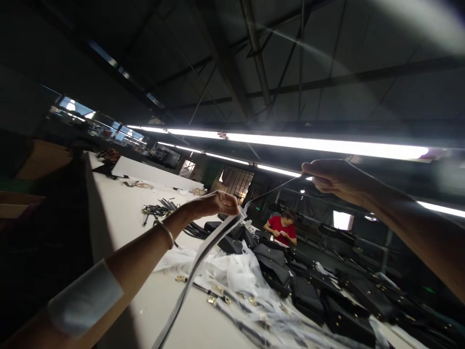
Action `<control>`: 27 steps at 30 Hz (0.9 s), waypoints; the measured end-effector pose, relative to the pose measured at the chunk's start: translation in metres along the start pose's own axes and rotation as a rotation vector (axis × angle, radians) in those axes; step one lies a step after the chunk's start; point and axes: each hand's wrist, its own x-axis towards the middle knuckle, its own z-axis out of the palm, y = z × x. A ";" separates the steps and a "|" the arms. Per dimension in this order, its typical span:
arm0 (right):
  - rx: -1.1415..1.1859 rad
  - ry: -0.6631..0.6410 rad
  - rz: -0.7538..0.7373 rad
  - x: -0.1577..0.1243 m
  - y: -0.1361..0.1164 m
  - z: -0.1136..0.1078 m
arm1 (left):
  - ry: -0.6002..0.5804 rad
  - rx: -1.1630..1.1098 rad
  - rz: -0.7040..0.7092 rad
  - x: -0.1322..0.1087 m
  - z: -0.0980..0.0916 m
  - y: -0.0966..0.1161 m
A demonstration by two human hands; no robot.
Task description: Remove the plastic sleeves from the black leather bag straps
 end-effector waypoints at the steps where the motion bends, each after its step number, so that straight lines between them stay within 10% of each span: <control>1: 0.045 0.000 0.014 0.000 0.003 0.002 | -0.034 0.019 -0.007 0.005 -0.001 0.002; 15: 0.529 0.233 -0.131 0.003 0.001 -0.035 | -0.171 0.087 -0.076 0.042 0.011 -0.029; 27: 0.584 0.183 -0.148 0.021 -0.007 -0.035 | -0.233 0.016 -0.001 0.063 0.028 -0.009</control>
